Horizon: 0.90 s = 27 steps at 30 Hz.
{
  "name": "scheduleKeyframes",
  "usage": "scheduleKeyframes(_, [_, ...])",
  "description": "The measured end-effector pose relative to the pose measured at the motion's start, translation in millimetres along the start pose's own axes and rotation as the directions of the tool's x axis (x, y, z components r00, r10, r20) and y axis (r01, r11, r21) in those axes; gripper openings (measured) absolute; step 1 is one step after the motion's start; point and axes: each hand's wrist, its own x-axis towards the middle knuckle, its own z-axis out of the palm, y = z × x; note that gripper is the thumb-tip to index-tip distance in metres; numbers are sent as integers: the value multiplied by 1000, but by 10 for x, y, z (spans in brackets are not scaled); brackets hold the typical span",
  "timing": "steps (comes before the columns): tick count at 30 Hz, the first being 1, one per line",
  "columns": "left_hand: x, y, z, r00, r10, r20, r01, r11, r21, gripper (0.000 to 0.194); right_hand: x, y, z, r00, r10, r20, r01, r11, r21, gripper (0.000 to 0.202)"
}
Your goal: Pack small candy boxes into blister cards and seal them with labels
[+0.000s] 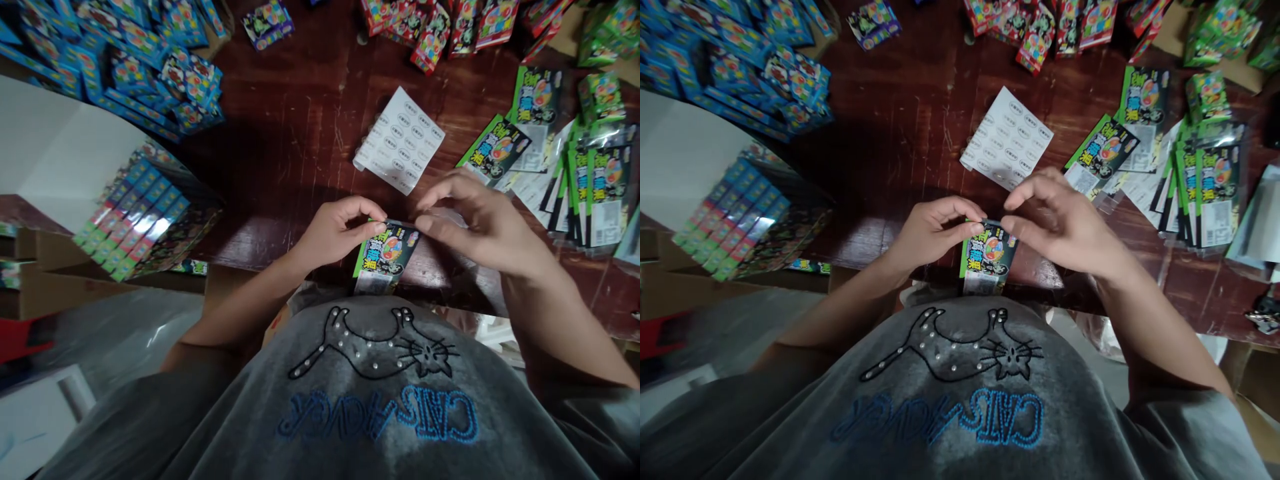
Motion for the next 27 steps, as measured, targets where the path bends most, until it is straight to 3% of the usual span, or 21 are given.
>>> scheduleKeyframes(2, [-1, 30, 24, 1000, 13, -1, -13, 1000, 17, 16, 143, -17, -28, 985, 22, 171, -20, 1000, -18, 25])
scheduleKeyframes(4, [0, 43, 35, 1000, 22, -5, -22, 999, 29, 15, 228, 9, 16, 972, 55, 229, -45, 998, -48, 22])
scheduleKeyframes(8, [12, 15, 22, 1000, 15, -5, -15, 1000, 17, 16, 218, 97, 135, 988, 51, 143, -35, 993, -116, 26])
scheduleKeyframes(10, [-23, -2, 23, 1000, -6, -14, 6, 1000, 3, 16, 163, 104, 161, 998, -7, 65, 18, 986, -168, 32])
scheduleKeyframes(12, [-125, -6, 58, 999, -33, -27, 33, 999, -15, 19, 103, 103, 174, 996, -91, 22, 94, 964, -249, 25])
scheduleKeyframes(16, [-345, -81, 208, 999, -35, -20, 32, 994, -105, 37, 103, 230, 229, 976, -194, 95, 214, 925, -313, 18])
scheduleKeyframes(18, [-301, -207, 151, 999, 0, -48, -6, 992, -128, 44, 209, 328, 293, 965, -213, 154, 251, 923, -293, 26])
scheduleKeyframes(20, [-161, -352, -142, 985, 41, -167, -53, 996, -70, 49, 348, 366, 365, 963, -219, 157, 257, 922, -290, 44])
scheduleKeyframes(22, [-8, -460, -651, 939, 79, -336, -59, 996, 72, 48, 469, 337, 404, 975, -207, 74, 220, 928, -300, 63])
scheduleKeyframes(25, [166, -531, -1513, 910, 77, -408, 70, 940, 334, 32, 568, 329, 299, 982, -161, -103, 116, 931, -345, 73])
scheduleKeyframes(27, [273, -557, -1938, 894, 107, -434, 98, 900, 425, 27, 529, 456, 82, 968, -67, -243, -54, 886, -461, 81])
